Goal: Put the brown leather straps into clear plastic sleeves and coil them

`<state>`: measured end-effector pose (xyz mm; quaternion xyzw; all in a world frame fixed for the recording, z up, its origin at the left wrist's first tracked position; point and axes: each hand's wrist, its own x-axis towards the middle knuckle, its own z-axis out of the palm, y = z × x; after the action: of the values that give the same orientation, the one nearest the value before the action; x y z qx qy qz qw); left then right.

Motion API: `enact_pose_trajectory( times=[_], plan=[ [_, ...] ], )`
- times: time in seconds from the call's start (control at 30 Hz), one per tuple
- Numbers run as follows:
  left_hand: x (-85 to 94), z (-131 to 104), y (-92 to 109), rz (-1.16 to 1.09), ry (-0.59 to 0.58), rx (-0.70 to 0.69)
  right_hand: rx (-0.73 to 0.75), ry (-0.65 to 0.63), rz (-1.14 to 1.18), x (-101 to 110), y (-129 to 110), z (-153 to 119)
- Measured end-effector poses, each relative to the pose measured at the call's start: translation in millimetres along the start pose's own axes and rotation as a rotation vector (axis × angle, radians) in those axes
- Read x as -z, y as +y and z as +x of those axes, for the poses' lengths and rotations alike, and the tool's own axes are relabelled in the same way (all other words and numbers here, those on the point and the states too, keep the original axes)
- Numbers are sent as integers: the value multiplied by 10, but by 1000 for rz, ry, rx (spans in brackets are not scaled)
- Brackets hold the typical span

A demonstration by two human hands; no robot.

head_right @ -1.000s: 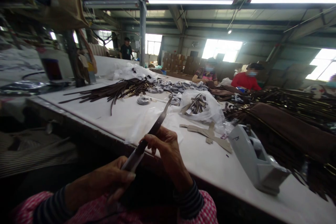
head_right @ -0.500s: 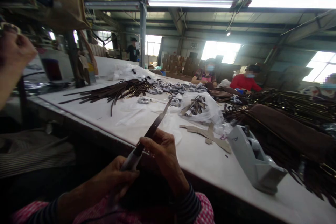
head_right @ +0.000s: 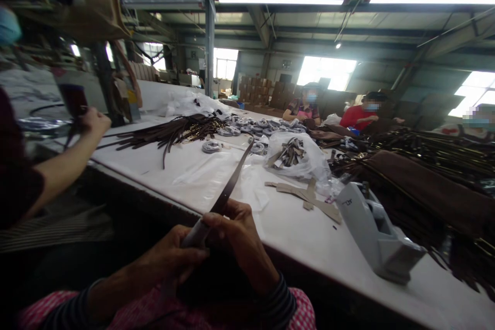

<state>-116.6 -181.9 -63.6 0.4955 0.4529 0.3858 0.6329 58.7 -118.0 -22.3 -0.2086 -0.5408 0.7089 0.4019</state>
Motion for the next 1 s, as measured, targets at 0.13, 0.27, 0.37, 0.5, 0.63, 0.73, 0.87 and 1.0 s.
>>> enact_pose_trajectory(
  times=[0.13,0.27,0.37,0.5,0.63,0.73,0.87,1.0],
  plan=[
    [-7,-8,57,114,19,-62,-62,0,107,36,68,30],
    [-3,-27,97,117,-35,-78,-83,110,283,40,10,129],
    [-18,-26,165,80,-28,-117,-42,124,270,19,-51,168],
    [-42,-14,248,82,19,-120,3,96,128,-45,-48,95],
    [-51,-15,275,87,-11,-134,-17,5,68,-102,-8,4],
    [-48,-19,285,83,-15,-113,-68,25,196,-101,-13,65],
    [-34,-29,329,146,15,-116,-31,302,497,-31,-89,304],
    [9,-95,388,58,174,-206,25,337,583,7,-205,464]
  ],
)
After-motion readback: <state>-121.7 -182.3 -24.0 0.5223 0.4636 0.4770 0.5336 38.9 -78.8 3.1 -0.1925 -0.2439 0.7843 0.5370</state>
